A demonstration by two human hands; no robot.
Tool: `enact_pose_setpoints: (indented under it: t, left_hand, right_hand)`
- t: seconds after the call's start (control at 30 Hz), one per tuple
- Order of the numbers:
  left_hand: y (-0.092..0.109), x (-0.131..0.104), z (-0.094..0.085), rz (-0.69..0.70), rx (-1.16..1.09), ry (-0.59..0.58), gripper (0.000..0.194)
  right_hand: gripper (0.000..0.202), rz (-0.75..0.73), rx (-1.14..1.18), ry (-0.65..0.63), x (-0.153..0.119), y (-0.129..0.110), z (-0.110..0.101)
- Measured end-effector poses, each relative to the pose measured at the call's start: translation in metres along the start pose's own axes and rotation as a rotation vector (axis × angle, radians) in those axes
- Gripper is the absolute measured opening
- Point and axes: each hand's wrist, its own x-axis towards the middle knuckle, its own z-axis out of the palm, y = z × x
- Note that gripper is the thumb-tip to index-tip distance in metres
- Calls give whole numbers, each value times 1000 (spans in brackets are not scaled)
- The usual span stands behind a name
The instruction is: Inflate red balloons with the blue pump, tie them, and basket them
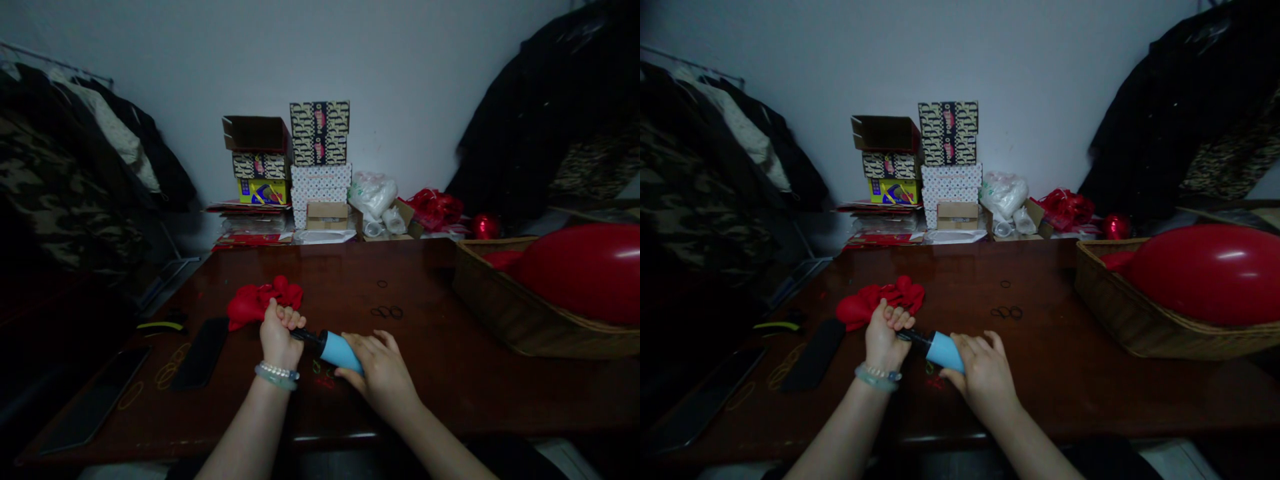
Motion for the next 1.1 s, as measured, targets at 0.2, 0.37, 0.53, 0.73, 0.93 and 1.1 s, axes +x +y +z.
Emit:
enact_pose_setpoints:
  t: [0.2, 0.37, 0.53, 0.73, 0.93, 1.1]
  left_hand:
    - [23, 11, -2, -17, -26, 27, 39]
    - [35, 18, -4, -14, -66, 52, 38]
    - [39, 23, -8, -15, -101, 49, 38]
    - [21, 17, -8, -24, -116, 5, 38]
    - [5, 9, -5, -56, -112, -59, 41]
    - [-2, 3, -1, -70, -69, -91, 42]
  right_hand:
    - [53, 29, -10, -49, -1, 6, -9]
    - [51, 42, 19, -99, 0, 16, -25]
    - [52, 35, 46, -129, 1, 24, -29]
    - [52, 25, -23, -40, -3, 28, -18]
    - [56, 23, -40, 0, -7, 18, -8]
    - [53, 27, -35, 46, -9, 8, 1]
